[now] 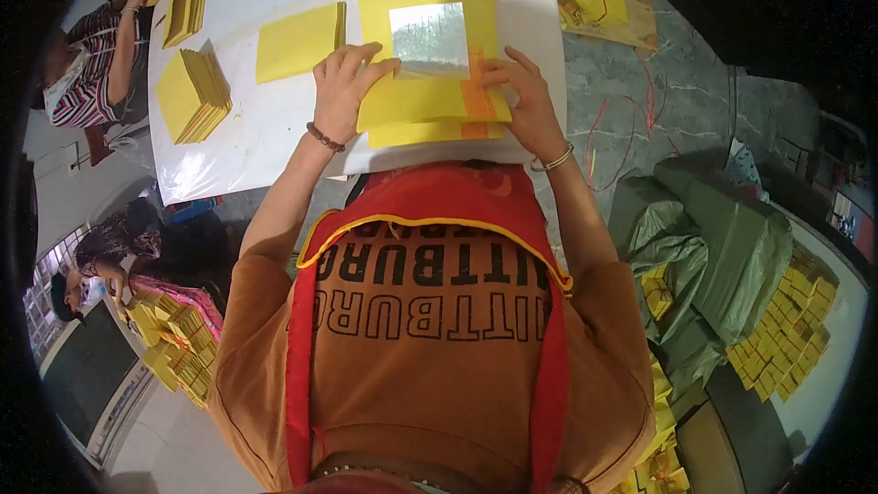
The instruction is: Sorting and stacking yellow paper squares (joss paper) with foil centers at a work table.
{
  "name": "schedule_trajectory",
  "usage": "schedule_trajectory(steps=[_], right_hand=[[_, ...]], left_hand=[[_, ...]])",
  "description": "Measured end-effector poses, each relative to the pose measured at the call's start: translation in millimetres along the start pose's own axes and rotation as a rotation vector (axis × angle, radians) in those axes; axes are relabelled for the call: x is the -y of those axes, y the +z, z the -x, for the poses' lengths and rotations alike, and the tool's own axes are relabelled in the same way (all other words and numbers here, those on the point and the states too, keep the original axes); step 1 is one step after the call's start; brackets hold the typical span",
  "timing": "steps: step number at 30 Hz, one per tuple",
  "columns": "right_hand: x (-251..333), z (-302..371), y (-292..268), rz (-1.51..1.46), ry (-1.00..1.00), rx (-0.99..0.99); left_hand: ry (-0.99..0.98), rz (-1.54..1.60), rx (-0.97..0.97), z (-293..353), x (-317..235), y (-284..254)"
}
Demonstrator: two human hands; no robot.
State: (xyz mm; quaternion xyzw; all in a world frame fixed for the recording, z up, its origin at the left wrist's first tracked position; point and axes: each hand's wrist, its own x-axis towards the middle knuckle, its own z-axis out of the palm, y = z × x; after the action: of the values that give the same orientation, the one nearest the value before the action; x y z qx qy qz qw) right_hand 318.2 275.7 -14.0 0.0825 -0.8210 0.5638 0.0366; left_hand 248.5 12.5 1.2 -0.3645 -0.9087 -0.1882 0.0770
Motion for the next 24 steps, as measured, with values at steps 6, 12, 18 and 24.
schedule_trajectory(steps=[6,12,18,24], right_hand=[[14.8,-16.4,-10.4,0.498,-0.219,0.162],[52.1,-16.4,-28.6,0.607,-0.363,0.296],[37.6,2.3,-19.0,0.328,-0.125,0.414],[24.3,-9.7,4.5,-0.296,0.496,0.158]], left_hand=[[0.058,-0.061,-0.009,-7.1,2.1,-7.1],[0.244,-0.094,-0.12,-3.6,-5.4,-34.5],[0.111,0.325,0.062,9.9,-13.1,-27.1],[-0.167,0.436,0.071,-9.7,-11.4,-20.0]])
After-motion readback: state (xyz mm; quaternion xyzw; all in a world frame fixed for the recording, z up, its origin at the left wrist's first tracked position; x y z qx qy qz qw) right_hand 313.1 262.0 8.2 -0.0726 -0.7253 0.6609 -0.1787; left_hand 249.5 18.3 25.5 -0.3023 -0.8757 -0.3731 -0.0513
